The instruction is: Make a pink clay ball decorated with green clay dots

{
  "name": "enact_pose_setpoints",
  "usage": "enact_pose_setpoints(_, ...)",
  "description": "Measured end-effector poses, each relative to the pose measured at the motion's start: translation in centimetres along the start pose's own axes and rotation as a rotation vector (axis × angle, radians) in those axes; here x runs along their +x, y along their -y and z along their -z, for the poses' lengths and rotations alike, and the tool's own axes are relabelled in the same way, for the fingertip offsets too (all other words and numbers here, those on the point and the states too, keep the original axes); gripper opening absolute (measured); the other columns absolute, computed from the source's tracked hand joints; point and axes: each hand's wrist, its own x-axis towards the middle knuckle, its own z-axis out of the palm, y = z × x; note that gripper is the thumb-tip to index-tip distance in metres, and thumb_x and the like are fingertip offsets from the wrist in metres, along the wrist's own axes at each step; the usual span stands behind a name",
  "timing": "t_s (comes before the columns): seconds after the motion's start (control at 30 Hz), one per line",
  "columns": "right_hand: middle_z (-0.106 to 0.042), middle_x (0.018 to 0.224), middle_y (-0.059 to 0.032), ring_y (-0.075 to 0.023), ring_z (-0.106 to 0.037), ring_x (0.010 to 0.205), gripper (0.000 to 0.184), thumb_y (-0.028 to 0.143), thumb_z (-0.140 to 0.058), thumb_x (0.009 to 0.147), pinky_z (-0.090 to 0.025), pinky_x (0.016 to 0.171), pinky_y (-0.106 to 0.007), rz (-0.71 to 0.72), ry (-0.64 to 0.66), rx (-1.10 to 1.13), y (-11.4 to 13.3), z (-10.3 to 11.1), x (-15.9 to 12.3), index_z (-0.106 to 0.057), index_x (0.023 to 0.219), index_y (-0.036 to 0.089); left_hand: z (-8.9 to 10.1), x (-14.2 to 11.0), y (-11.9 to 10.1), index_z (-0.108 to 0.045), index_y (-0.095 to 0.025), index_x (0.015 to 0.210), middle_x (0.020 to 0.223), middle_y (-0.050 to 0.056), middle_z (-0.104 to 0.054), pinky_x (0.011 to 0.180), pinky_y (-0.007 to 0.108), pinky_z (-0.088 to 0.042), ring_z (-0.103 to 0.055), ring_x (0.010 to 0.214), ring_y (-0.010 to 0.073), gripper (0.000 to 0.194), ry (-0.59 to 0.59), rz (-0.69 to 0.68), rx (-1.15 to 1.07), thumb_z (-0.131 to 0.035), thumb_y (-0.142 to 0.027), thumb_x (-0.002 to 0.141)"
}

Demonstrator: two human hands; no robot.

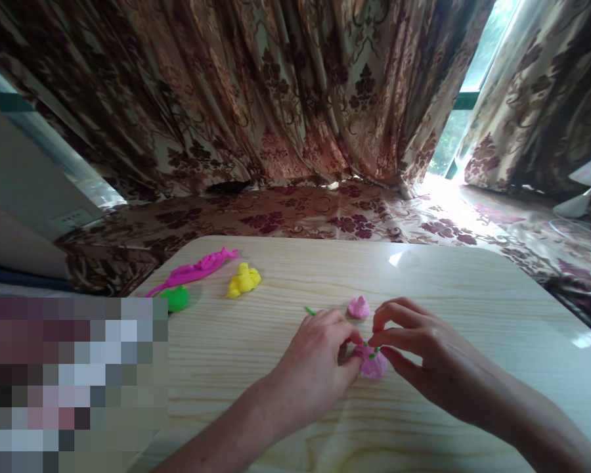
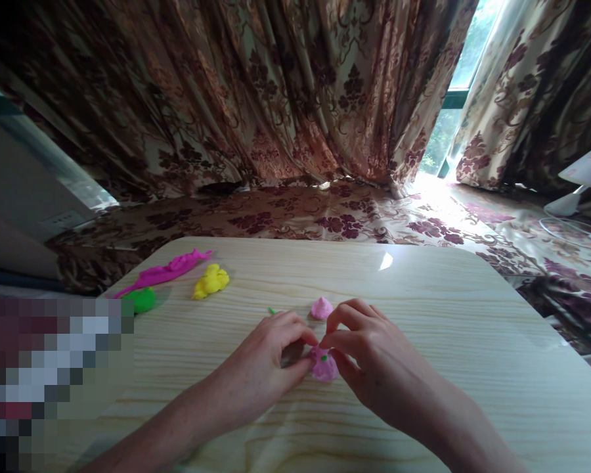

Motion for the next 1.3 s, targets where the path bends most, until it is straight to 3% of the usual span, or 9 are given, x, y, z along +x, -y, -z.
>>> enact_pose_setpoints(0.2,-0.060,0.097,-0.0013,-0.0182,-0.052,0.095,0.034,-0.001,-0.053,0.074,-0.045,0.080,-0.033,0.027,0.004,0.007,-0.1,0.3,-0.1,-0.069,0.082,0.028,0.2,0.0,0.0,-0.064,-0.021,0.077,0.087,0.005,-0.060,0.079,0.035,-0.037,-0.053,0.090,0.0232,0.006,0.006,0.006,-0.001,-0.057,-0.022,0.078)
enact_pose_setpoints(0.47,-0.059,0.097,-0.0002,-0.0177,-0.050,0.095,0.034,-0.001,-0.054,0.075,-0.043,0.083,-0.033,0.029,0.028,0.031,0.3,0.3,0.0,-0.068,0.085,0.028,0.2,0.1,-0.2,-0.063,-0.021,0.077,0.087,0.004,-0.061,0.081,0.034,-0.039,-0.054,0.090,0.0224,0.004,-0.007,0.005,-0.019,-0.059,-0.022,0.077)
enact_pose_setpoints(0.6,-0.058,0.094,-0.0022,-0.0180,-0.051,0.092,0.032,0.000,-0.050,0.078,-0.045,0.077,-0.032,-0.003,-0.017,0.067,0.2,0.6,-0.2,-0.067,0.087,0.025,1.9,0.6,0.9,-0.064,-0.022,0.090,0.092,0.003,-0.060,0.084,0.031,-0.039,-0.054,0.092,0.0195,0.015,-0.139,-0.008,-0.041,-0.055,-0.019,0.079)
enact_pose_setpoints(0.7,-0.059,0.091,-0.0026,-0.0181,-0.051,0.089,0.031,-0.001,-0.049,0.077,-0.045,0.075,-0.032,-0.008,-0.014,0.058,0.0,0.4,-0.1,-0.066,0.086,0.024,3.4,1.1,2.4,-0.067,-0.023,0.096,0.093,0.005,-0.060,0.086,0.033,-0.037,-0.053,0.093,0.0211,0.024,-0.239,-0.013,0.094,-0.051,-0.015,0.079)
enact_pose_setpoints(0.8,-0.059,0.088,-0.0024,-0.0183,-0.052,0.086,0.032,-0.002,-0.050,0.076,-0.045,0.075,-0.033,-0.006,-0.010,0.049,0.0,0.3,0.0,-0.066,0.084,0.024,4.0,1.2,3.3,-0.068,-0.023,0.097,0.092,0.006,-0.060,0.084,0.033,-0.037,-0.052,0.093,0.0219,0.026,-0.178,0.010,0.234,-0.051,-0.014,0.079)
enact_pose_setpoints(0.9,-0.059,0.090,-0.0044,-0.0188,-0.052,0.086,0.028,0.001,-0.047,0.080,-0.045,0.073,-0.033,-0.010,-0.096,0.067,0.0,0.3,0.2,-0.064,0.088,0.022,3.8,1.0,3.5,-0.068,-0.023,0.090,0.089,0.005,-0.059,0.081,0.032,-0.037,-0.052,0.091,0.0205,0.024,-0.086,0.032,0.331,-0.050,-0.013,0.078)
enact_pose_setpoints(1.07,-0.059,0.092,-0.0047,-0.0191,-0.053,0.087,0.027,0.008,-0.046,0.086,-0.045,0.074,-0.035,-0.003,-0.194,0.088,-0.3,-0.1,0.2,-0.062,0.100,0.024,3.6,0.9,3.0,-0.065,-0.019,0.072,0.081,0.004,-0.059,0.076,0.030,-0.037,-0.053,0.085,0.0194,0.015,-0.082,0.092,0.385,-0.052,-0.014,0.076)
enact_pose_setpoints(1.2,-0.058,0.101,-0.0038,-0.0179,-0.054,0.090,0.032,0.014,-0.049,0.088,-0.045,0.077,-0.034,0.006,-0.289,0.139,0.1,-1.0,0.4,-0.054,0.117,0.027,3.5,1.1,1.6,-0.063,-0.018,0.075,0.079,0.002,-0.062,0.074,0.029,-0.039,-0.056,0.080,0.0178,0.012,-0.079,0.138,0.027,-0.052,-0.018,0.079)
enact_pose_setpoints(1.3,-0.057,0.104,-0.0037,-0.0174,-0.054,0.091,0.038,0.015,-0.050,0.089,-0.046,0.077,-0.033,0.044,-0.304,0.171,0.8,-1.4,0.6,-0.049,0.124,0.030,3.2,0.9,0.2,-0.065,-0.018,0.085,0.082,0.002,-0.066,0.074,0.027,-0.042,-0.058,0.082,0.0176,0.016,0.066,0.148,-0.417,-0.051,-0.024,0.082)
